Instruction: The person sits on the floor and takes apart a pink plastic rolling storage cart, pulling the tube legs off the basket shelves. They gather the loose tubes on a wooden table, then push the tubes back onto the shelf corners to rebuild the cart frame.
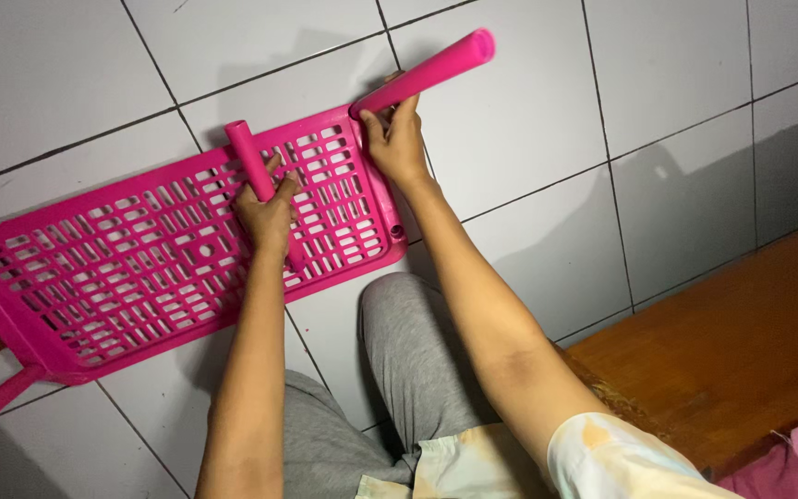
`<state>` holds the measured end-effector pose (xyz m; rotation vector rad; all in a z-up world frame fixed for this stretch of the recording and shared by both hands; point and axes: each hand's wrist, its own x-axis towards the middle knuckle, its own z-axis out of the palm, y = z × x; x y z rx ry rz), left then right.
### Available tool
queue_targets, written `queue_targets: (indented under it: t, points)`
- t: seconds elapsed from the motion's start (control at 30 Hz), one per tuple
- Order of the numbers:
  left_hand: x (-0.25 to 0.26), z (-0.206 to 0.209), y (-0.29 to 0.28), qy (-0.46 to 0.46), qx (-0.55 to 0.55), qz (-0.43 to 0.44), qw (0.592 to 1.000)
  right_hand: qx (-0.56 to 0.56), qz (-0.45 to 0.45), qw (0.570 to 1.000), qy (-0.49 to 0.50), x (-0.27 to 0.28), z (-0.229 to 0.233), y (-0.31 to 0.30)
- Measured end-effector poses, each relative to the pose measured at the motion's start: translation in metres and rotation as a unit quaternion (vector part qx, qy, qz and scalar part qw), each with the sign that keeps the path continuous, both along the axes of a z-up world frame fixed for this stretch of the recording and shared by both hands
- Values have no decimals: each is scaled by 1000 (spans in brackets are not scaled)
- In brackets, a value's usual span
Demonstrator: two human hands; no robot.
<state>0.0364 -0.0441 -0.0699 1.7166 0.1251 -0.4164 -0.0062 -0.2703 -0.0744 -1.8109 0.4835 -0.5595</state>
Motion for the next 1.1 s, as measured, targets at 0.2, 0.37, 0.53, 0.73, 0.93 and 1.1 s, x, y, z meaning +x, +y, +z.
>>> queue_targets:
  t: [0.2,0.37,0.53,0.73,0.93,1.1]
  points:
    - [0,-1,0,8,-15,4,1000,-68,17,998,-7,2,-3,-1]
    - [0,-2,0,22,-9,6,1000,-146,27,989,10,5,-6,6]
    - [0,-3,-1,16,-9,7,1000,-165,20,985,38,7,1,5]
    - [-2,3,-2,1,-14,3,1000,-235,-4,968,89,7,12,9]
    - [-4,3,-1,21,24,9,999,-248,-47,958,135,13,20,21]
    - [-10,-10,6,24,-76,-6,997,-174,-60,970,161,12,27,23]
